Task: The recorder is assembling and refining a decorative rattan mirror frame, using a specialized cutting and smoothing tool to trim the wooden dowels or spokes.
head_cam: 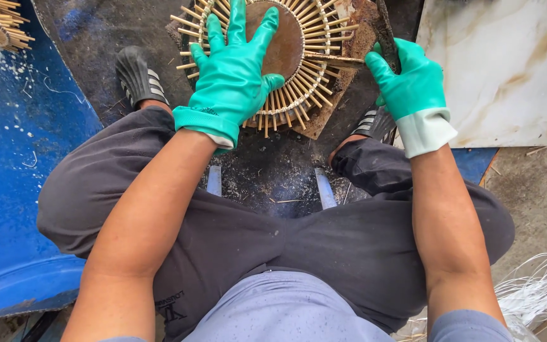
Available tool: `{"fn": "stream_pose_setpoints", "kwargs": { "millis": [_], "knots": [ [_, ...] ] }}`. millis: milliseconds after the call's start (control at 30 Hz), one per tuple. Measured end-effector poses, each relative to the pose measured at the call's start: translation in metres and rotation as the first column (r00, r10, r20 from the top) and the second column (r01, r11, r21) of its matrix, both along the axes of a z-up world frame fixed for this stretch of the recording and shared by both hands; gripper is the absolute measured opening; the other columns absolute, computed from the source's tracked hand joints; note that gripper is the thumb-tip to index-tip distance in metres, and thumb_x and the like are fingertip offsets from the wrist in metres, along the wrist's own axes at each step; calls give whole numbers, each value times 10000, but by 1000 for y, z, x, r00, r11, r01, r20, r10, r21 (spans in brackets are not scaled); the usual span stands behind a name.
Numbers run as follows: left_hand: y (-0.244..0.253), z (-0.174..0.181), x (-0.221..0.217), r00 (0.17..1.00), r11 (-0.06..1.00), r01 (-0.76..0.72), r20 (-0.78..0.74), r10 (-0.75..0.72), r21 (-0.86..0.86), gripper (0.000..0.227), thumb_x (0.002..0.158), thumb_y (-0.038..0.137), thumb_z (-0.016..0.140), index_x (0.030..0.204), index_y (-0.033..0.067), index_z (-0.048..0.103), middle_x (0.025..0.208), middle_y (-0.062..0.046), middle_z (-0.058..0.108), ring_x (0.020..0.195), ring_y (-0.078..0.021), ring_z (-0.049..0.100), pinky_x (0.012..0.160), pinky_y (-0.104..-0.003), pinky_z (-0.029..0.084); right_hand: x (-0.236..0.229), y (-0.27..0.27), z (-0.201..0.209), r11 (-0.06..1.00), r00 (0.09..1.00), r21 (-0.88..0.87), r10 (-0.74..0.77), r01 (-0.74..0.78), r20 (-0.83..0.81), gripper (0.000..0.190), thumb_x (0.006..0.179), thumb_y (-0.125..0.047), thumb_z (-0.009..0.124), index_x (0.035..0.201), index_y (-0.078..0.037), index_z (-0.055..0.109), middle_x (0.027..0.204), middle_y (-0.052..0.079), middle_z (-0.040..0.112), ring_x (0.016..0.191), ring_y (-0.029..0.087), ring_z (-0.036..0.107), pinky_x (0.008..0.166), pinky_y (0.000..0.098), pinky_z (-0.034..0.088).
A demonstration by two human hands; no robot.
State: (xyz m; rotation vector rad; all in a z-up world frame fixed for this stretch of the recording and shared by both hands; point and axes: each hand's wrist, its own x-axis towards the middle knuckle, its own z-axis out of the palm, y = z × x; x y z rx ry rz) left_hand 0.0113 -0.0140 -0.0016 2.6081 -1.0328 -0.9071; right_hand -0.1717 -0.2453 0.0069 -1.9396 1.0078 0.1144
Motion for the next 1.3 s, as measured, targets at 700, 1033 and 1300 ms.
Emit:
{"fn": "stream_pose_setpoints", "kwargs": {
  "millis": [700, 1033, 1300],
  "knots": [
    [2, -4, -1, 999, 999, -35, -9, 35, -20, 1086, 824, 521, 866, 1650, 321, 191, 1671, -259, 96, 1501, -547, 187, 1086, -791, 279, -6, 8, 5, 986, 993, 120, -111, 114, -26, 420, 980, -292, 783, 1308, -57, 665, 868, 61, 737, 530, 84, 600, 469, 249, 498],
    [4, -7, 1, 996, 997, 80, 30, -80, -18, 1026, 843, 434, 857, 1645, 375, 219, 1695, -216, 77, 1514, -542, 167, 1100, -802, 241, -8, 10, 24, 987, 994, 113, -112, 111, -3, 382, 979, -281, 782, 1266, -48, 687, 917, 20, 740, 548, 76, 615, 466, 237, 504],
    [1, 6, -9, 999, 999, 17, -46, -16, 30, 1020, 817, 470, 864, 1612, 432, 227, 1682, -204, 19, 1476, -598, 151, 1075, -821, 242, -11, 11, 6, 981, 991, 134, -137, 137, -10, 352, 983, -280, 776, 1243, -54, 702, 853, 36, 718, 529, 81, 601, 451, 238, 484]
  ]
}}
